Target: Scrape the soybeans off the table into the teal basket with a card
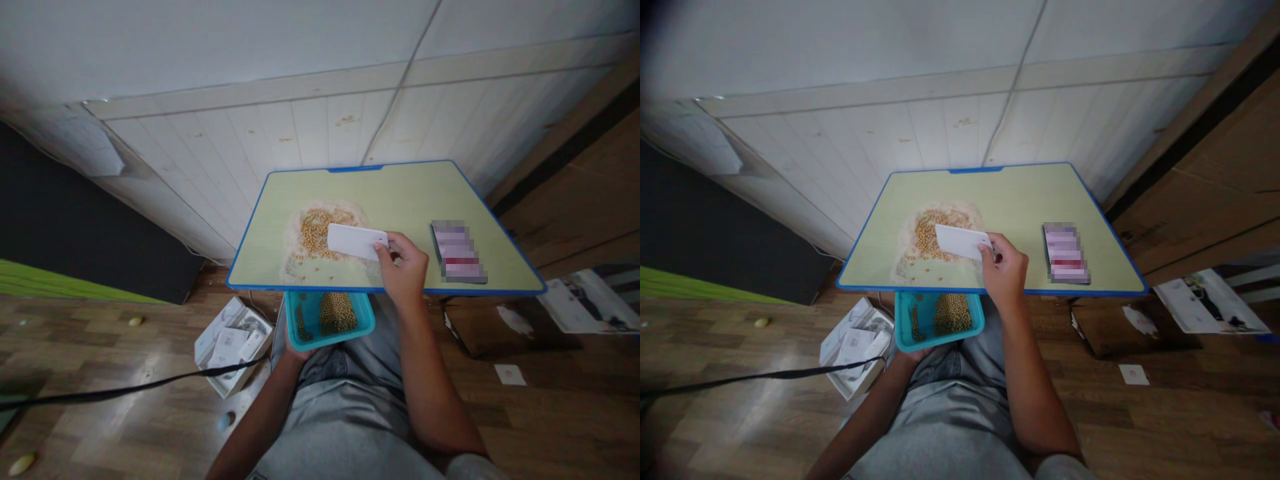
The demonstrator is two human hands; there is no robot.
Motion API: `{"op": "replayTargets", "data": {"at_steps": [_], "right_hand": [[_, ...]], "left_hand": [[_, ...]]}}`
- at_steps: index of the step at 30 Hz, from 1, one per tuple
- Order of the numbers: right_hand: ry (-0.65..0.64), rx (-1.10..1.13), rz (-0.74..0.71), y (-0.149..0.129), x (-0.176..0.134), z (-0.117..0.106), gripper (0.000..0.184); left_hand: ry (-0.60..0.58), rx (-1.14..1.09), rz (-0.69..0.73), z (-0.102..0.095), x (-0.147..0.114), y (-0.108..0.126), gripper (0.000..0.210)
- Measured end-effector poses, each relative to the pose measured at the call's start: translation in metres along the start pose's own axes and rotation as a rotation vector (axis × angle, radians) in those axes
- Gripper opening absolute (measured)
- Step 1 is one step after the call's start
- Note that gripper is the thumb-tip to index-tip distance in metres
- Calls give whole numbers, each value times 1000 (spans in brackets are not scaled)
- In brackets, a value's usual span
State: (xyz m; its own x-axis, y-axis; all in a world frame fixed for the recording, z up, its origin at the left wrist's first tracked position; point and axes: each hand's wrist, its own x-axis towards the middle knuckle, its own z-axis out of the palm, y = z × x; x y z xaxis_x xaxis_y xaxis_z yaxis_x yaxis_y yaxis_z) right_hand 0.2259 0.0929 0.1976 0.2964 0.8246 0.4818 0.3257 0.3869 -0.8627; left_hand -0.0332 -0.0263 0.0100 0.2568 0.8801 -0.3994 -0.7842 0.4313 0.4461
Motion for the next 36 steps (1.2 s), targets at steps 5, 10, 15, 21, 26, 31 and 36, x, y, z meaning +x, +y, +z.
{"op": "replayTargets", "data": {"at_steps": [5, 10, 15, 21, 26, 31, 36], "right_hand": [[1, -6, 28, -1, -1, -1, 21], [-17, 94, 39, -7, -6, 0, 21], [-139, 152, 85, -7, -15, 6, 25], [-222, 178, 108, -1, -26, 11, 29], [-213, 208, 128, -4, -29, 8, 28], [-196, 226, 162, -7, -33, 3, 29], [-202, 263, 193, -10, -37, 1, 30]], "left_hand": [[31, -49, -86, -21, 4, 2, 81], [25, -89, -65, -35, 13, -3, 86], [-54, -139, -61, -28, 17, -3, 87], [-140, -106, -33, 4, 7, 6, 89], [-47, -79, -15, 11, 6, 5, 87], [-27, -71, -28, -6, 13, -1, 90], [-88, -111, -60, -18, 18, -1, 88]]}}
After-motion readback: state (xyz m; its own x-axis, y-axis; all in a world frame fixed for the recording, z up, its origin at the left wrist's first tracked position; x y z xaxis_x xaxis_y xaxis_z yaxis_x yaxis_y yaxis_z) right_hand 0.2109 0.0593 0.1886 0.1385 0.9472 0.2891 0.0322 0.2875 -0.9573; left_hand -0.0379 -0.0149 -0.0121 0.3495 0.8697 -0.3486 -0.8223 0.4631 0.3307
